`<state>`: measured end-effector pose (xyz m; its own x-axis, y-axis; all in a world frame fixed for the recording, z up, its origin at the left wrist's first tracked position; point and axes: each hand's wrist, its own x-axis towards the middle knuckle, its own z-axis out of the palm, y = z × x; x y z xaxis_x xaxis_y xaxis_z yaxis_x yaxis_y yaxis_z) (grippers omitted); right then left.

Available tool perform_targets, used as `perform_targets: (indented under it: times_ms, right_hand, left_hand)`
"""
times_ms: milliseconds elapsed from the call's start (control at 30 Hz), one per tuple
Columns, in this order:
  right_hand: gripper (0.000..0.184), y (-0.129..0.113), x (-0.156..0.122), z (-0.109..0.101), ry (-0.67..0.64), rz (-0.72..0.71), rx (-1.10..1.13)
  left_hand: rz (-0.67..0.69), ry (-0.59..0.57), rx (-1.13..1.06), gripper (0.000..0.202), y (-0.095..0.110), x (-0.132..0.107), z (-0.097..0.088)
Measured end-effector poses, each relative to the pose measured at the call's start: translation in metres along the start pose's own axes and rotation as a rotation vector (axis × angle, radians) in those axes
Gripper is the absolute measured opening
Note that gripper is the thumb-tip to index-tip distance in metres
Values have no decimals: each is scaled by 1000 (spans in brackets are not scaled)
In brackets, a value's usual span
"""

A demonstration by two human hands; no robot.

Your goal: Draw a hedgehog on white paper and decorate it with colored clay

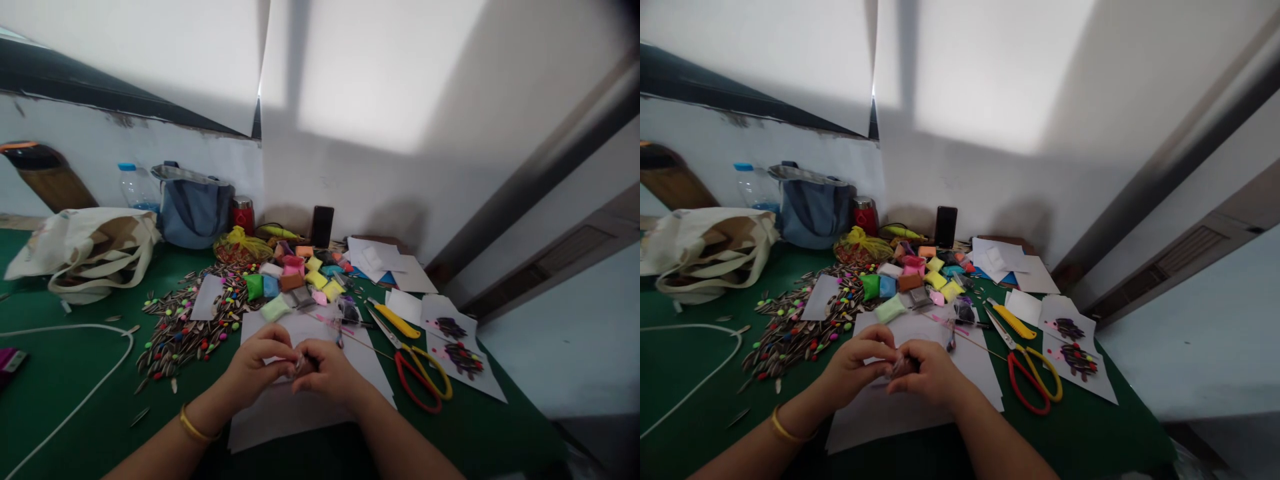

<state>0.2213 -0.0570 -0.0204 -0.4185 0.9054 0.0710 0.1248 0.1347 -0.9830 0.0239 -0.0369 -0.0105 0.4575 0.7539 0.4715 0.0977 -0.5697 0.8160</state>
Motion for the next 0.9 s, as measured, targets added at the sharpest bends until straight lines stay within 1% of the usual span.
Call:
perform_targets:
  times_ms: [167, 333, 467, 600, 733, 833, 900]
  right_hand:
    - [38, -4, -1, -2, -18, -48, -33]
    - [36, -5, 0, -2, -31, -14, -30]
    - [37, -5, 0, -3, -41, 32, 33]
    - [38, -6, 1, -5, -56, 50, 60]
    - [40, -9, 0, -7, -64, 83, 84]
    - [41, -10, -1, -6, -71, 76, 95]
    - [40, -9, -1, -5, -70, 60, 86]
  left_hand:
    - [71, -22, 67, 10, -1, -3, 1]
    - [132, -12, 150, 11, 2, -4, 2]
    - [139, 9, 208, 11, 8, -4, 3]
    - [133, -10, 204, 12, 11, -4, 2]
    - [79, -60, 160, 17, 8, -4, 1]
    - [86, -83, 124, 17, 4, -4, 0]
    - [92, -73, 126, 13, 3, -4, 0]
